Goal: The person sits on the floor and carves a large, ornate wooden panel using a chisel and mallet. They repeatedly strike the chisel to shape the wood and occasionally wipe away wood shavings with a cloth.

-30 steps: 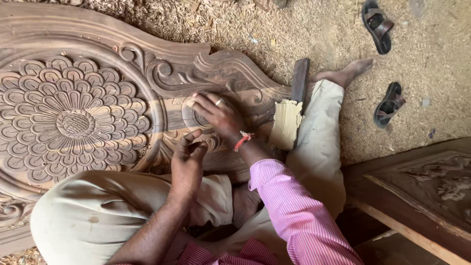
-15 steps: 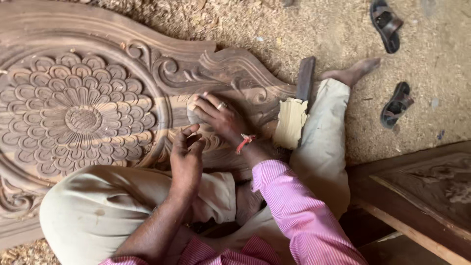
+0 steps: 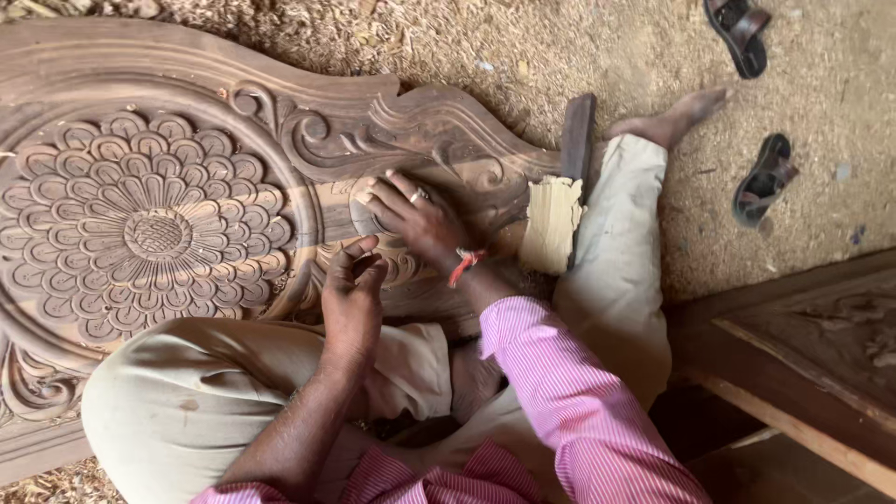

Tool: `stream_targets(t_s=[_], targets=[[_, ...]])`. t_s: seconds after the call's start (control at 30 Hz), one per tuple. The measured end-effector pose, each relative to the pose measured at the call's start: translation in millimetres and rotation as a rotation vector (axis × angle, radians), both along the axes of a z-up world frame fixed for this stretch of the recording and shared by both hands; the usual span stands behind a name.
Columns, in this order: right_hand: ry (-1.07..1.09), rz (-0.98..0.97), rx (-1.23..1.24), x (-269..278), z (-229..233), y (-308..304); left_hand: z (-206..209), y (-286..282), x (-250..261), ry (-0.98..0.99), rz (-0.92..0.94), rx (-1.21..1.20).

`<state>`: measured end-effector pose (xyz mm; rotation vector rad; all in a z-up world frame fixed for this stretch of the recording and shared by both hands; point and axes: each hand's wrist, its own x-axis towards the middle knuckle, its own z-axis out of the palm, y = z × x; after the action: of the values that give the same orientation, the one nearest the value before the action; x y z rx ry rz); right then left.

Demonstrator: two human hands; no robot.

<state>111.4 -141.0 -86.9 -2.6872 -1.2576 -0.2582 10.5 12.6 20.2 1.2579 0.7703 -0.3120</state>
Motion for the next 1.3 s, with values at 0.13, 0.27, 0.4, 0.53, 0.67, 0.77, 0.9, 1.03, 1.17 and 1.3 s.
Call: stream_targets(t_s=[0.13,0.27,0.4,0.53,0.67,0.77,0.9,1.03,1.17,1.3], targets=[[0.081,-0.250,0.164,18,4,-14,0,-2,-5,-0.051,0.007,-0.001],[0.069,-0.052,0.053,0,5,-6,-6,-3,-8,-0.040,-0.004,0.008],[-0.006,-0.245,0.025,10,0,-5,-15,-3,-6,-0.133,0.033,0.025],[-0.016,-0.022,-0.045,8,-4,-5,-14,-2,-6,-0.105,0.002,0.058],[0.196,-0.030,0.098,20,5,-8,-11,-1,-10,-0.117,0.035,0.021],[0.021,0.073,0.106,32,22,-10,-12,-3,-7,-0.127,0.034,0.019],[0.873,-0.484,0.143,24,49,3,-12,-1,-9,-0.129,0.077,-0.001],[0.095,0.133,0.089,28,27,13,-13,5,-3,-0.254,0.217,-0.069],[0.081,0.119,-0.065,33,14,-2,-7,15,-3,-0.201,0.249,-0.019],[0.116,0.094,-0.057,53,4,-21,1,12,1,-0.272,0.254,0.005]])
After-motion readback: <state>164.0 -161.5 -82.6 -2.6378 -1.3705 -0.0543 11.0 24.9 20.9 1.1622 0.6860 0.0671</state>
